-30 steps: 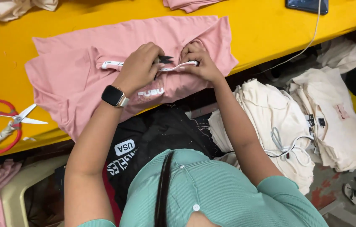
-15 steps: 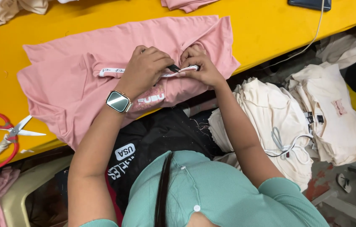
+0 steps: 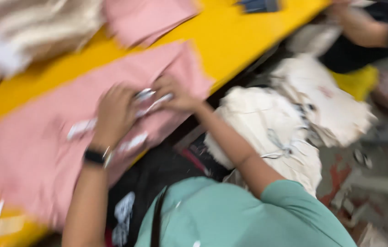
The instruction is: Inspecting pink t-shirts and using scissors to trim excess fabric and loose threads on a factory work table.
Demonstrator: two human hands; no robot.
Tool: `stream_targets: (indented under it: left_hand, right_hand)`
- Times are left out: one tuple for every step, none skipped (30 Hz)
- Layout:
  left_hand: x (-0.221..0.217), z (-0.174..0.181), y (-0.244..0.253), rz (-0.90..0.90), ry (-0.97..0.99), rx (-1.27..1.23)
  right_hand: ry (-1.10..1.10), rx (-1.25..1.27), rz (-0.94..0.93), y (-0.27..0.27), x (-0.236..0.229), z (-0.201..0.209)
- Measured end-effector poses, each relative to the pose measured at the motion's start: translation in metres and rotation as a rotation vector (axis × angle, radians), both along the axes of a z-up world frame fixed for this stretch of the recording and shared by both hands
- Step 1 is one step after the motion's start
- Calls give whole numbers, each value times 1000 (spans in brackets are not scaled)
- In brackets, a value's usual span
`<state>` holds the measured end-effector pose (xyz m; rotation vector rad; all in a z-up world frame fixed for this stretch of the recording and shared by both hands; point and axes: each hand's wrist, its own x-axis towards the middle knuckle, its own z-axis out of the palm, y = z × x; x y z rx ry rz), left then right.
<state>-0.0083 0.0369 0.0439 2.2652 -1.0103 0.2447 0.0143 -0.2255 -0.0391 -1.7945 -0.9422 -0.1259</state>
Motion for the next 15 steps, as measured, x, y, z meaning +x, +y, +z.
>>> stream_targets:
  left_hand:
    - [-6,-5,-9,-97,-59,-28]
    - [-9,-13,-14,11,-89,51]
    - [-18,-24,-5,158,-106,136]
    - [-12,-28,-23,100,-152,114]
    - [-20,-36,-26,181,-227,213]
    - [-25,-46,-27,264,-303,310]
    - [-27,-44,-30,259,-311,312]
    - [-27,-43,-32,267,-354,333]
    - [-27,-41,-37,285,-396,347]
    - [-25,-37,-42,289,-402,342]
    - [-28,-35,-44,314,-483,419]
    - [-31,-35,-46,339,-563,495]
    - [-30,-37,-46,336,-554,501]
    - [-29,-38,-46,335,-570,526]
    - [-27,-40,-49,339,-588,544]
  right_hand:
    - [-59,-28,-97,0,-6,-3]
    - [-17,58,-84,3,-7,-6]
    - [37,160,-32,23,-7,-12]
    - [-12,146,-91,8,-3,3]
    - [-3,11,-87,10,-7,8]
    - [11,-124,-86,14,-9,12]
    - [5,-120,-92,14,-11,15]
    - [5,-89,-66,15,-12,17]
    - [3,-67,-32,14,-10,20]
    - [-5,-71,-31,12,-8,24]
    - [5,-85,-45,13,-10,24]
    - [15,-99,-59,14,-12,22]
    - [26,-95,-58,15,-12,19]
    - [26,-102,-69,15,-13,16]
    - [21,-116,-78,13,-11,14]
